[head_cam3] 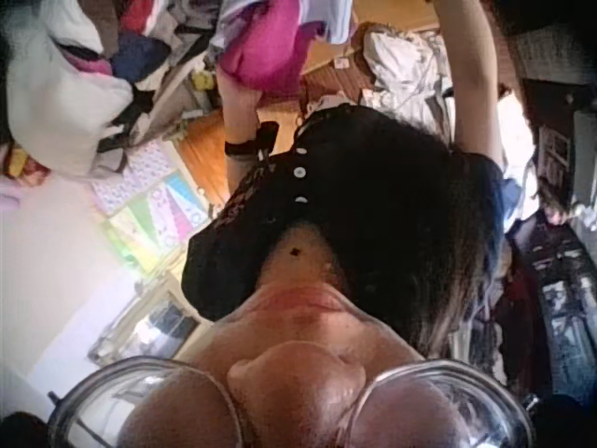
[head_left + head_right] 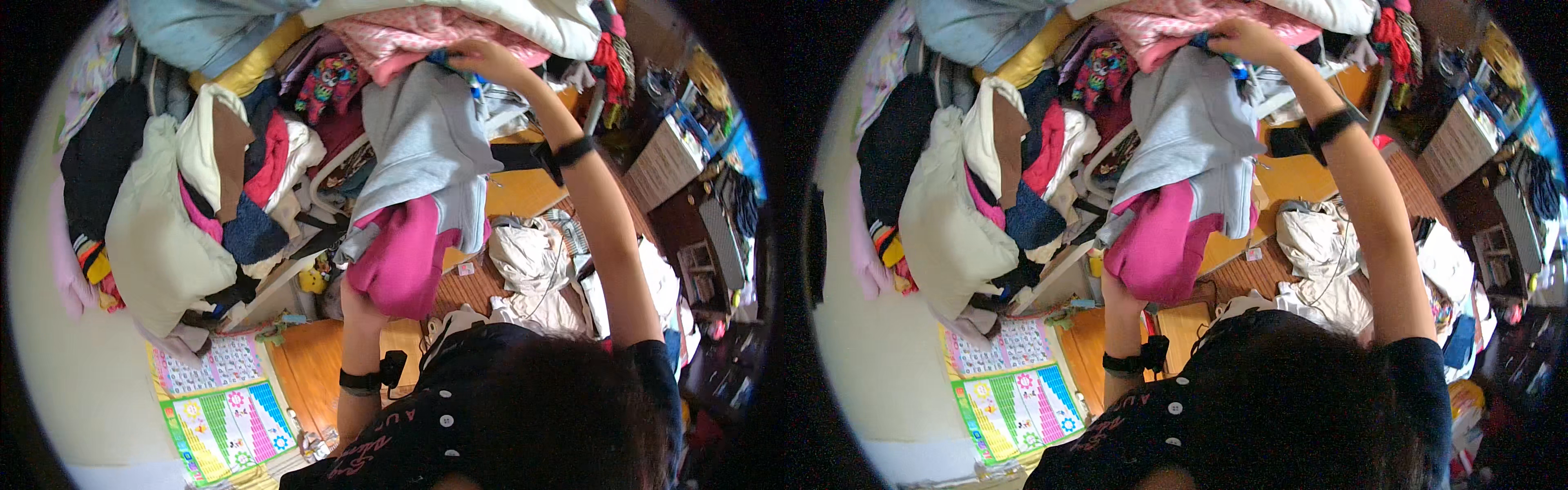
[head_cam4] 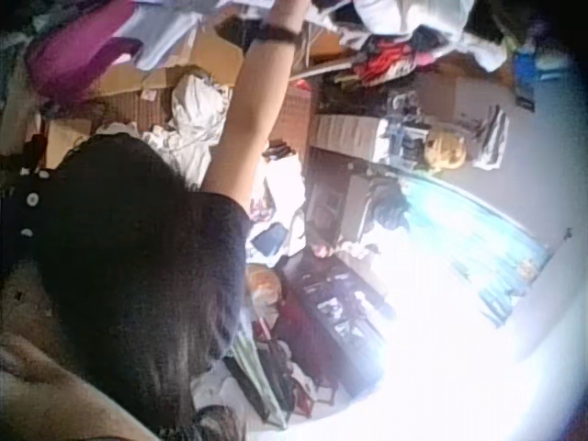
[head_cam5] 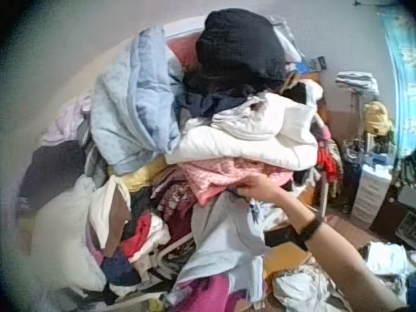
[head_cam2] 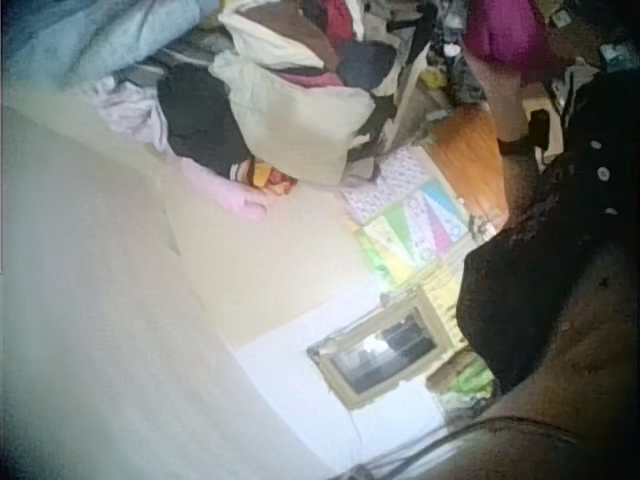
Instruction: The person retrieves a pink and gray zip-up hoodie from a cluttered shelf, turns it inside out, and folds it by hand. The folded hoodie is held in the hands at the end of the clip.
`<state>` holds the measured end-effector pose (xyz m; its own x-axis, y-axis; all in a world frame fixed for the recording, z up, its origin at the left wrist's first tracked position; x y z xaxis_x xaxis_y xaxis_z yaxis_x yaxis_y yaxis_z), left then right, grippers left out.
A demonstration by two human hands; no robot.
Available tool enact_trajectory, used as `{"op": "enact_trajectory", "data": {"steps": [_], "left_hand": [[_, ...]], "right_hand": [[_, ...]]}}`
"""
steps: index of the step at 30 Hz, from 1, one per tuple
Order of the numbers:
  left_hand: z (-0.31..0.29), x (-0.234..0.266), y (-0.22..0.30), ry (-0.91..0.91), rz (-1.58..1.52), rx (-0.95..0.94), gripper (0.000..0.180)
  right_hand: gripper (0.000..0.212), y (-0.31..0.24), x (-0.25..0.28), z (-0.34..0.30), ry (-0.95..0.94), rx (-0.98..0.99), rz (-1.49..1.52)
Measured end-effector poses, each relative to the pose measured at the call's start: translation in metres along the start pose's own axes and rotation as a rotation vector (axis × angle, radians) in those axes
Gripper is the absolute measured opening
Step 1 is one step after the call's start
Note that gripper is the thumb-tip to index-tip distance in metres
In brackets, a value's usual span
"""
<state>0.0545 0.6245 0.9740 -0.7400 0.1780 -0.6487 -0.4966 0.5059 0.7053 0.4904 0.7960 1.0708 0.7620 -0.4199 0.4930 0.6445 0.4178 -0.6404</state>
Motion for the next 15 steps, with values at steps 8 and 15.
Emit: {"op": "enact_trajectory", "data": {"steps": [8,15], "left_hand": [[0.006,-0.017,-0.104,-0.107,-0.451,0.583,0.055],[-0.003,-0.034,-0.08,-0.234,-0.29,0.495,0.058]], "right_hand": [[0.108,-0.001,-0.056,-0.301,-0.348,-0.843,0.055],[0.104,-0.04,-0.143,-0.335,-0.122,-0.996,0.771]]}}
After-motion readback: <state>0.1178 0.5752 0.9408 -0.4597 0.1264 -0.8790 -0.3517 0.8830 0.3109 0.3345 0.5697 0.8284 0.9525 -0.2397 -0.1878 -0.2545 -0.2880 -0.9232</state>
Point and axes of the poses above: each hand's wrist, its own z-axis towards the middle knuckle, its own x-axis out of the back of the hand, y = z × x, the point moved 9 cm from there along z, towards the middle knuckle, and after that the axes turned 3 degrees about y, right-handed, at the moved point
